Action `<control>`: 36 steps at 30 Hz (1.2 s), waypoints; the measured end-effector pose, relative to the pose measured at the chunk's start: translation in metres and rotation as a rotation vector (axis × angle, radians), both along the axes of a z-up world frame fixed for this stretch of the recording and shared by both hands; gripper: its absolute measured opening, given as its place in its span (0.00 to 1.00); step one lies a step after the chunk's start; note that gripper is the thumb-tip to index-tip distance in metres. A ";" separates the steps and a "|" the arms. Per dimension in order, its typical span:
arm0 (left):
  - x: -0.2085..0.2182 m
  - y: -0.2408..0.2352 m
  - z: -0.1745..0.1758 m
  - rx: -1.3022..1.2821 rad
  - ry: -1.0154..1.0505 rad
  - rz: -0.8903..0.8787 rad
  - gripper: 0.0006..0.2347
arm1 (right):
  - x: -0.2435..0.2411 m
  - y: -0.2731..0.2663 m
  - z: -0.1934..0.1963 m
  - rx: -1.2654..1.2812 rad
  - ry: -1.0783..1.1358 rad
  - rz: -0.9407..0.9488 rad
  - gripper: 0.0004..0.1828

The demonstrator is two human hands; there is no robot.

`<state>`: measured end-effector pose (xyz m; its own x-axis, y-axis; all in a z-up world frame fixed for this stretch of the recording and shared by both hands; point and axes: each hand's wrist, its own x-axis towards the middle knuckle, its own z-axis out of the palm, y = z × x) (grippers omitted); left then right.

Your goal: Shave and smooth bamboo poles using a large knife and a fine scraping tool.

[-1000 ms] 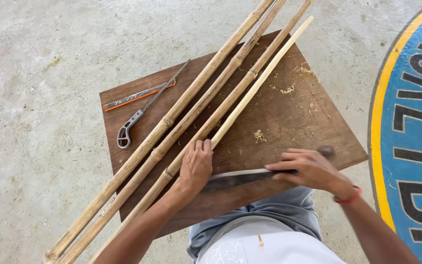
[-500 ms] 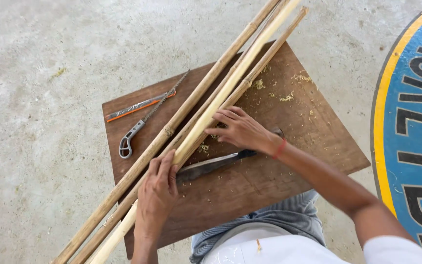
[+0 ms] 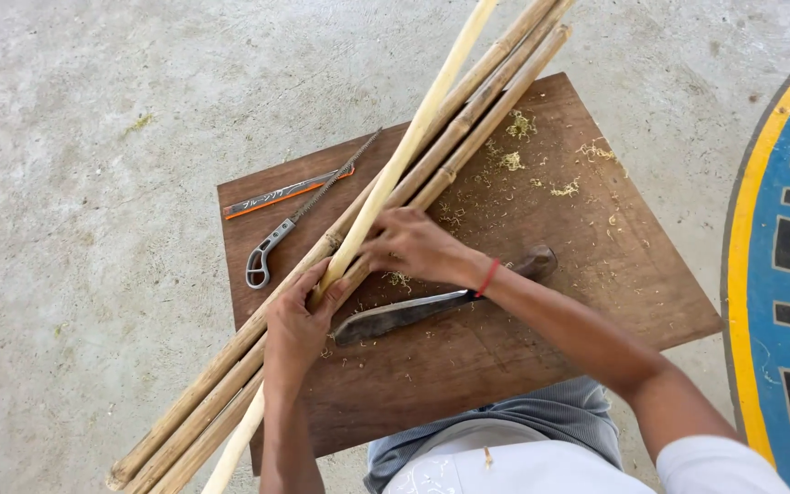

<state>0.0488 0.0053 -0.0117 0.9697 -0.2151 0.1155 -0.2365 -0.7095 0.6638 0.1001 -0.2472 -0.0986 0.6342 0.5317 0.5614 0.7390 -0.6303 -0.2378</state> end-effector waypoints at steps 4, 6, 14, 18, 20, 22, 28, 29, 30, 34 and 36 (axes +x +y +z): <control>0.018 0.018 -0.017 -0.048 0.220 -0.125 0.24 | -0.030 -0.042 0.091 1.290 0.911 -0.139 0.24; 0.021 0.018 -0.017 -0.116 0.210 -0.217 0.25 | -0.035 -0.072 0.106 1.474 0.943 -0.061 0.26; 0.025 0.037 0.014 -0.124 0.169 -0.383 0.23 | -0.030 -0.163 0.146 1.720 0.804 -0.222 0.22; 0.013 0.067 0.034 0.061 0.056 -0.373 0.19 | -0.023 -0.227 0.158 1.892 0.550 -0.264 0.16; 0.011 0.084 0.038 0.041 0.011 -0.396 0.18 | -0.020 -0.253 0.152 1.909 0.475 -0.238 0.15; 0.014 0.098 0.041 0.089 -0.071 -0.263 0.14 | -0.019 -0.273 0.143 1.913 0.366 -0.117 0.12; 0.048 0.157 0.014 0.037 -0.401 -0.171 0.12 | -0.033 -0.242 0.133 1.685 0.323 0.326 0.13; 0.056 0.166 0.009 0.037 -0.405 -0.172 0.12 | -0.037 -0.232 0.138 1.684 0.318 0.329 0.13; 0.062 0.175 0.004 -0.013 -0.452 -0.140 0.10 | -0.042 -0.222 0.143 1.613 0.328 0.370 0.15; 0.082 0.198 -0.010 0.060 -0.612 -0.002 0.12 | -0.043 -0.208 0.131 1.413 0.232 0.279 0.18; 0.086 0.200 -0.014 0.068 -0.623 0.015 0.13 | -0.043 -0.202 0.125 1.381 0.141 0.143 0.17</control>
